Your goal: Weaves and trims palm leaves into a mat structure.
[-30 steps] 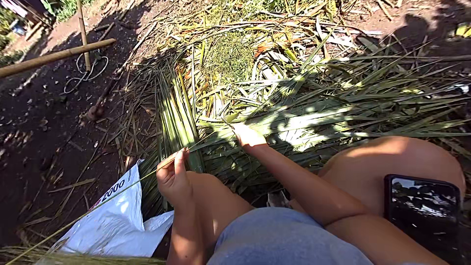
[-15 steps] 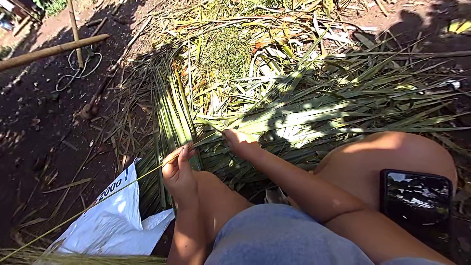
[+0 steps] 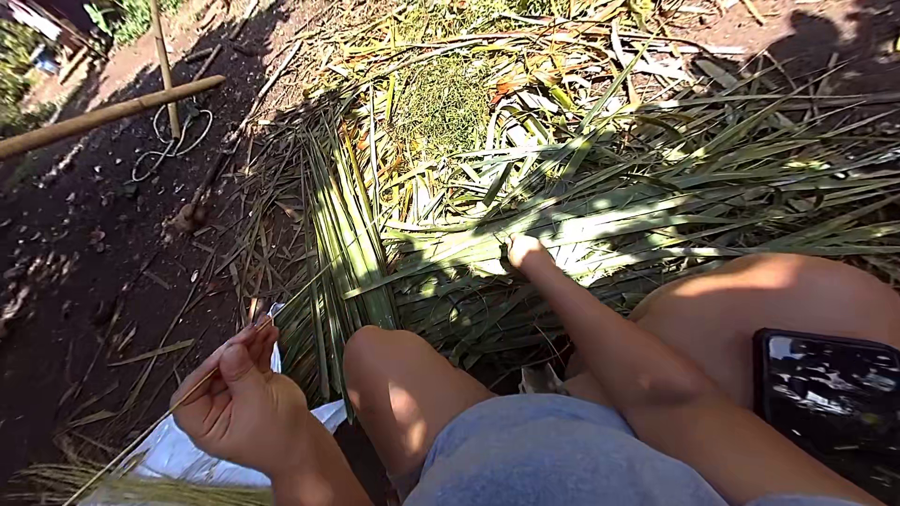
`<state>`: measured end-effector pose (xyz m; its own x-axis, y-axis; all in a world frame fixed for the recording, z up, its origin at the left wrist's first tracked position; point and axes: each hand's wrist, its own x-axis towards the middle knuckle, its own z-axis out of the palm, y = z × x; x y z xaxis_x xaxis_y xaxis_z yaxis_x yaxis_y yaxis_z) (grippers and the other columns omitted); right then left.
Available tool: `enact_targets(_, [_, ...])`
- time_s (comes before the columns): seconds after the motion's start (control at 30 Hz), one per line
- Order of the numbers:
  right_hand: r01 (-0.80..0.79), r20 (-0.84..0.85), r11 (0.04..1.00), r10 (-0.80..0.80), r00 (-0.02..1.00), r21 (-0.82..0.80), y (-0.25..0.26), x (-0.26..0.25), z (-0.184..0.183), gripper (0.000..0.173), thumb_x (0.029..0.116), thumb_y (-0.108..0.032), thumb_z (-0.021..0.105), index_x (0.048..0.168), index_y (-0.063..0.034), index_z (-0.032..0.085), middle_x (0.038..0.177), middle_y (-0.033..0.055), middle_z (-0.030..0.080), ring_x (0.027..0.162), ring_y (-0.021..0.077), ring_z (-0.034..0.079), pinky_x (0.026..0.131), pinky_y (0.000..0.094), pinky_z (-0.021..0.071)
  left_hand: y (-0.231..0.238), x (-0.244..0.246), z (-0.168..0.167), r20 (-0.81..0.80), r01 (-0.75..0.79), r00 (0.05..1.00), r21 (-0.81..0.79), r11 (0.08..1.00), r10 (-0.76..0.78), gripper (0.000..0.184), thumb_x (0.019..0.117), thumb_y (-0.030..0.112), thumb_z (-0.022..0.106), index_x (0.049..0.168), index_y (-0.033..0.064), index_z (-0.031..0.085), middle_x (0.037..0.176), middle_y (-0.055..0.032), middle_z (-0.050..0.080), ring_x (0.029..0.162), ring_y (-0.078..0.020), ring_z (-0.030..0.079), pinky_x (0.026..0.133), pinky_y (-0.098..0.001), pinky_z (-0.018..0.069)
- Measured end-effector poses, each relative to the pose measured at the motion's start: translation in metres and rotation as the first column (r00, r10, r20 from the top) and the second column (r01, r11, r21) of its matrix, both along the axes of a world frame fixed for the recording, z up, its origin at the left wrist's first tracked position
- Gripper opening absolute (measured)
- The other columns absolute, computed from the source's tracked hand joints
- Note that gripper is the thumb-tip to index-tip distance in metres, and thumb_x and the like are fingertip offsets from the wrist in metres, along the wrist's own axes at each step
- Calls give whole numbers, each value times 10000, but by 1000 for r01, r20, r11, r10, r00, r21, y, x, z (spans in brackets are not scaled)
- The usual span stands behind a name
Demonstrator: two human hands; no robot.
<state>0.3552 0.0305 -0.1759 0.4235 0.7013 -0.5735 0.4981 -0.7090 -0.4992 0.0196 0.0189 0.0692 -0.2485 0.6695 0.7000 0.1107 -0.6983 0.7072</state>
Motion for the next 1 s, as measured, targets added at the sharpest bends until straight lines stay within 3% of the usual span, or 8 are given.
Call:
enact_targets(0.07, [229, -198, 960, -196, 961, 163, 2, 5, 3, 524, 1126, -381, 361, 1348, 33, 595, 1231, 292, 651, 1154, 420, 638, 986, 589, 487, -4, -3, 10, 16, -14, 1000, -2, 1000, 14, 174, 1039, -33, 479, 974, 100, 572, 879, 11, 758, 843, -148, 769, 761, -300, 656])
enact_targets(0.13, [449, -542, 833, -227, 810, 322, 4, -9, 31, 416, 1127, -354, 390, 1265, -22, 599, 778, 82, 526, 616, 164, 535, 582, 309, 493, -7, 1, 8, 49, 0, 999, -14, 1000, 1, 192, 1042, -37, 463, 976, 103, 577, 894, 5, 763, 845, -149, 771, 744, -294, 657])
enact_targets(0.2, [611, -885, 717, 16, 465, 334, 0, -22, 77, 233, 1116, -217, 421, 1204, -51, 559, 679, -37, 507, 545, 73, 535, 550, 242, 525, -8, 8, 0, 100, 28, 995, -51, 998, -23, 201, 1046, -42, 447, 977, 94, 577, 900, -7, 765, 838, -150, 772, 729, -286, 658])
enact_targets(0.33, [337, -869, 803, 474, 140, 492, -23, -47, 136, 216, 1064, -238, 374, 1073, -117, 553, 643, -50, 550, 483, 25, 522, 467, 175, 479, -11, 33, -21, 225, 116, 972, -181, 977, -74, 215, 1048, -63, 406, 988, 85, 551, 894, -9, 752, 832, -130, 764, 722, -260, 650])
enact_targets(0.43, [143, -818, 806, 559, 133, 574, -36, -72, 161, 347, 1042, -328, 441, 1292, -116, 554, 704, -84, 584, 532, -13, 541, 506, 134, 478, -15, 46, -42, 290, 232, 943, -218, 948, -164, 228, 1055, -38, 409, 995, 110, 573, 934, -6, 767, 858, -126, 767, 736, -259, 648])
enact_targets(0.53, [211, -859, 834, 478, 185, 510, -40, -84, 171, 312, 1082, -204, 370, 1352, -114, 498, 714, -60, 549, 526, -6, 512, 501, 134, 458, -18, 52, -51, 322, 258, 931, -242, 935, -174, 251, 1051, -49, 410, 973, 115, 583, 915, -11, 774, 850, -137, 772, 739, -269, 650])
enact_targets(0.8, [482, -943, 811, 295, 153, 332, -31, -43, 168, 216, 1109, -233, 361, 1179, -156, 550, 628, -48, 475, 454, 11, 448, 429, 144, 425, -15, 39, -47, 254, 221, 953, -201, 954, -167, 242, 1049, -46, 427, 970, 114, 590, 913, -7, 771, 844, -123, 767, 743, -256, 647])
enact_targets(1.0, [826, -980, 536, 178, 89, 172, -20, 14, 142, 286, 1124, -226, 321, 1228, -138, 573, 578, -98, 427, 428, -8, 398, 391, 136, 359, 2, 2, -26, 261, -28, 962, -216, 976, 85, 181, 1078, -19, 356, 1011, 79, 492, 861, 2, 733, 818, -127, 761, 731, -259, 645])
